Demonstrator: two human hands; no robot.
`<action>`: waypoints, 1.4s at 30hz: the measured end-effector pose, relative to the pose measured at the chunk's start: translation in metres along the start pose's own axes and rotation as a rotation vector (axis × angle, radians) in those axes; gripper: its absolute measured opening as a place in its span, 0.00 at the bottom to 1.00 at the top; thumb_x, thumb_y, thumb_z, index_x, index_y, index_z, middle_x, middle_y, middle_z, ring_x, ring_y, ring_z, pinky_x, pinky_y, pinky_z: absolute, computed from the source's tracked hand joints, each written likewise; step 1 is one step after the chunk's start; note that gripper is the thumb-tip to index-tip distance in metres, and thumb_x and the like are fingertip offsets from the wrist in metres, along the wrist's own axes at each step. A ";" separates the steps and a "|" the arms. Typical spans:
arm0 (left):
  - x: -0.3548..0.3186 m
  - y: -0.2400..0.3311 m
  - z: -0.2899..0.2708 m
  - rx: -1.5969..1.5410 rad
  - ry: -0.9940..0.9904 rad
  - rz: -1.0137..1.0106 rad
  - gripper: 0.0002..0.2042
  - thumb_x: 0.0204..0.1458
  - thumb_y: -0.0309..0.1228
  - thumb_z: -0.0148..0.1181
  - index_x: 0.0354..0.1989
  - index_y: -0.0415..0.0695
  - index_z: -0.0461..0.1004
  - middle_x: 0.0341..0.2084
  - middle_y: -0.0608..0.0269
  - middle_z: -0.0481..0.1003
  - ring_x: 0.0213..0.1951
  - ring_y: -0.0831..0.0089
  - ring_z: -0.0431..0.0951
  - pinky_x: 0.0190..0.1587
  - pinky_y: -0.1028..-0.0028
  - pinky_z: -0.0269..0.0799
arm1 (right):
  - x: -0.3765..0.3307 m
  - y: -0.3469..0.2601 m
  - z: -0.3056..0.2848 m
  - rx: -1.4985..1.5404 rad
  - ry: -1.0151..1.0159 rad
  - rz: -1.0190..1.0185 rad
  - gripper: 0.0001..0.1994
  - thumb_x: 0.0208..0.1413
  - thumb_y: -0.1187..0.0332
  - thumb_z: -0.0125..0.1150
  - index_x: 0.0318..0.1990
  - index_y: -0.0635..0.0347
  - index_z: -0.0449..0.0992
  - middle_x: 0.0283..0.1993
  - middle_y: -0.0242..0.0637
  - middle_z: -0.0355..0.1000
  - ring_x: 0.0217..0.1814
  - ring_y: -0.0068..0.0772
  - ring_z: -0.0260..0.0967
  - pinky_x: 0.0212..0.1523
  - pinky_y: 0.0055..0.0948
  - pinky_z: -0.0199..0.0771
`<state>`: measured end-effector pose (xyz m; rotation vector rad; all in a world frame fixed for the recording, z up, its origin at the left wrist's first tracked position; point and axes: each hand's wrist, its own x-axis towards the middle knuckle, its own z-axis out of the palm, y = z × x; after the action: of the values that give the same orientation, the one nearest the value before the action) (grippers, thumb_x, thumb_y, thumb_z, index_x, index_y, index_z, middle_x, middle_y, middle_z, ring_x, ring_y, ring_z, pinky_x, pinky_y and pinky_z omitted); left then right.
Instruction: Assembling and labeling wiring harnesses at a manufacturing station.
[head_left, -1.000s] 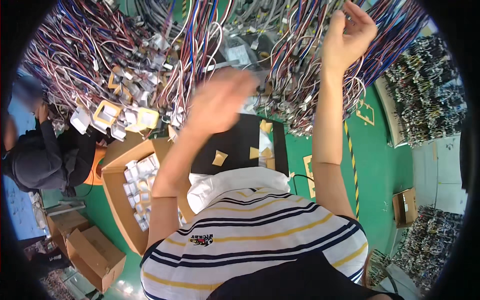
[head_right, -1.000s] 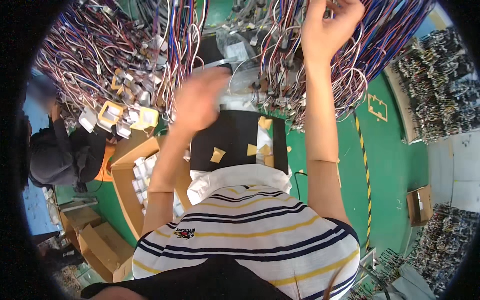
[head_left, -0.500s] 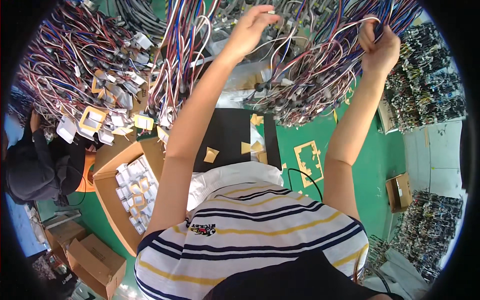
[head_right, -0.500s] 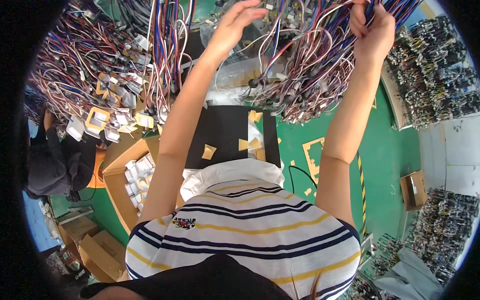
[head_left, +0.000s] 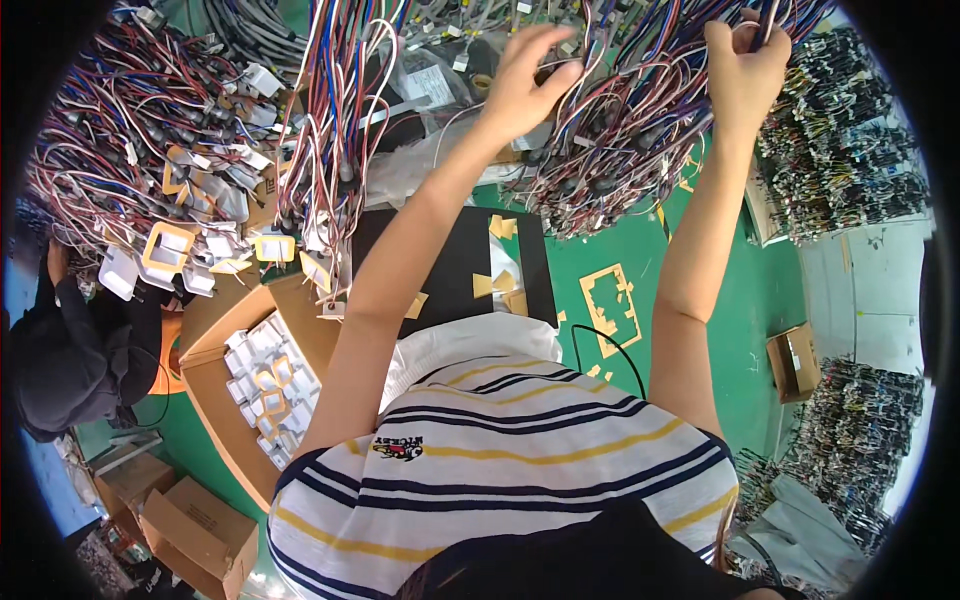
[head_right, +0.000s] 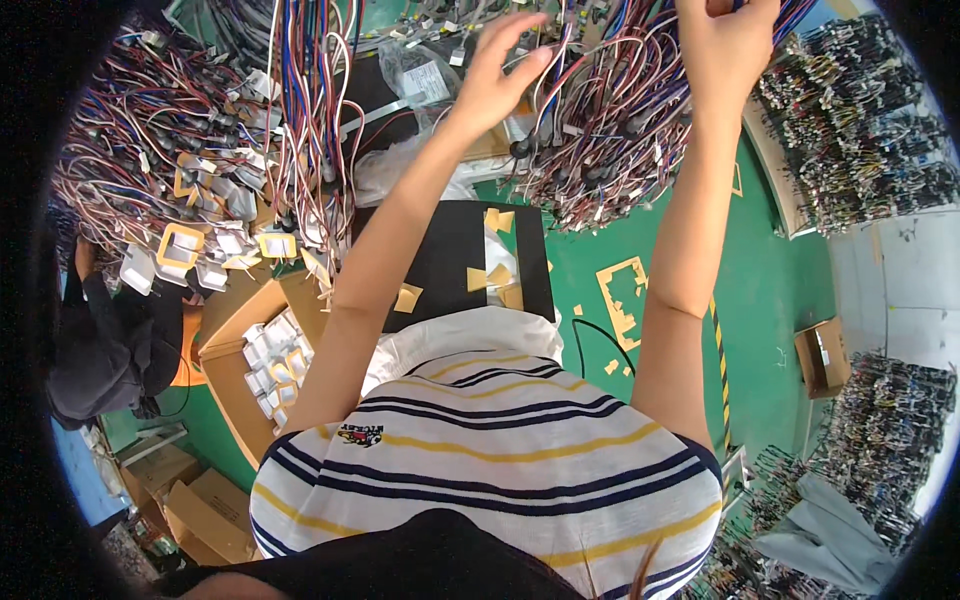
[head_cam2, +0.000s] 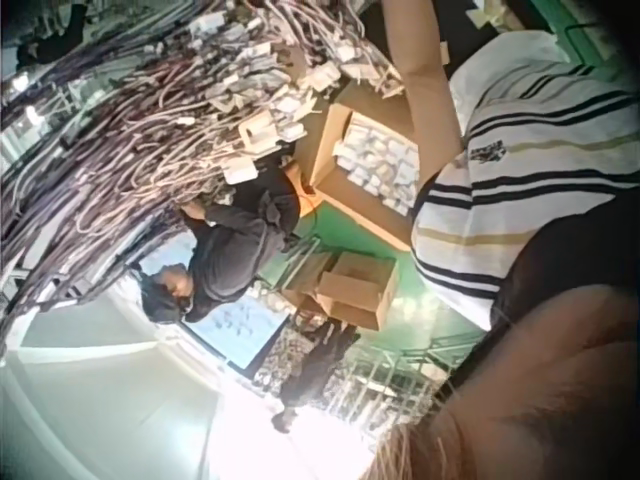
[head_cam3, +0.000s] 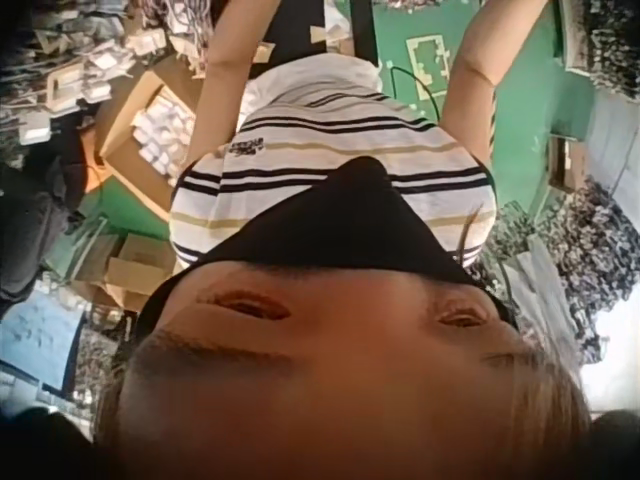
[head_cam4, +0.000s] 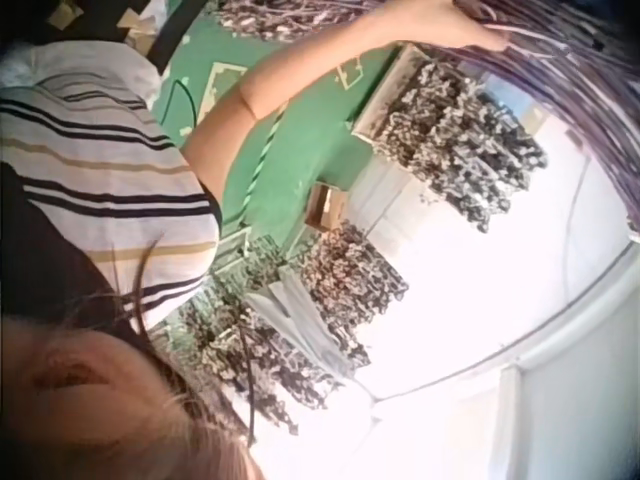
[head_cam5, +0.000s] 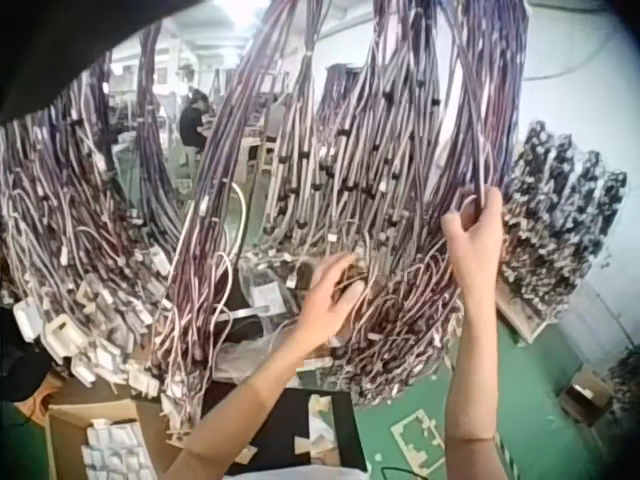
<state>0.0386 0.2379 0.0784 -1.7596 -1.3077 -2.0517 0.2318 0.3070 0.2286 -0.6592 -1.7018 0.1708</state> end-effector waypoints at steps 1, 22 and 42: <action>0.003 0.014 -0.001 -0.296 -0.117 -0.162 0.20 0.45 0.37 0.66 0.46 0.43 0.73 0.50 0.54 0.68 0.54 0.59 0.66 0.54 0.65 0.63 | 0.001 0.005 0.002 -0.054 0.024 -0.034 0.14 0.56 0.61 0.50 0.41 0.64 0.66 0.27 0.39 0.64 0.21 0.34 0.59 0.22 0.31 0.58; -0.113 0.146 -0.177 -0.184 -0.144 -0.938 0.08 0.60 0.28 0.47 0.38 0.41 0.72 0.32 0.70 0.71 0.29 0.83 0.67 0.31 0.83 0.63 | -0.122 -0.052 0.072 0.004 -0.739 -0.708 0.26 0.53 0.41 0.46 0.36 0.56 0.75 0.35 0.38 0.72 0.43 0.49 0.68 0.49 0.47 0.63; -0.235 0.177 -0.218 0.519 -0.388 -1.139 0.09 0.53 0.36 0.52 0.29 0.43 0.71 0.21 0.51 0.74 0.27 0.50 0.76 0.29 0.57 0.70 | -0.313 -0.128 0.095 0.575 -1.763 -0.083 0.08 0.57 0.68 0.52 0.33 0.64 0.67 0.31 0.49 0.68 0.35 0.55 0.66 0.32 0.40 0.66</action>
<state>0.0566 -0.1149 -0.0186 -1.2715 -3.1132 -1.3743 0.1307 0.0640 -0.0039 0.2133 -3.0573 1.4407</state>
